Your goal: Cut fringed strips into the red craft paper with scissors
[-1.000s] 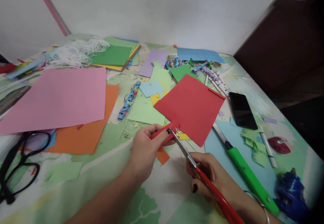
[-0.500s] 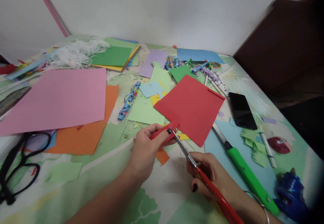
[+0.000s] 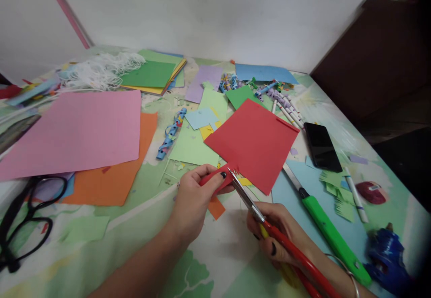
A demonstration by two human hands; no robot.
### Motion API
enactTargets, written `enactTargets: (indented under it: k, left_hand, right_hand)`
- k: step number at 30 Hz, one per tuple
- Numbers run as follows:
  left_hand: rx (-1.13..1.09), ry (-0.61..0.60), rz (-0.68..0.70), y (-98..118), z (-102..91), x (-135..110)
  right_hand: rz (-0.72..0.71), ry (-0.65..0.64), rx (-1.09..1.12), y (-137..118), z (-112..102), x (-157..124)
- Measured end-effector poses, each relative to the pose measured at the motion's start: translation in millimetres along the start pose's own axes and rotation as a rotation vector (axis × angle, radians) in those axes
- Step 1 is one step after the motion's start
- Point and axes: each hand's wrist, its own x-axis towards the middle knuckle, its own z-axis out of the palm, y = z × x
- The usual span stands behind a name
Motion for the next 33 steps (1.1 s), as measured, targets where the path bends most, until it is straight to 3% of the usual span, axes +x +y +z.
enactTargets:
  k: [33]
  left_hand:
    - [-0.003,0.020,0.002,1.5,-0.3,-0.2]
  right_hand:
    - [0.016,0.013,-0.092,-9.6,4.5,3.7]
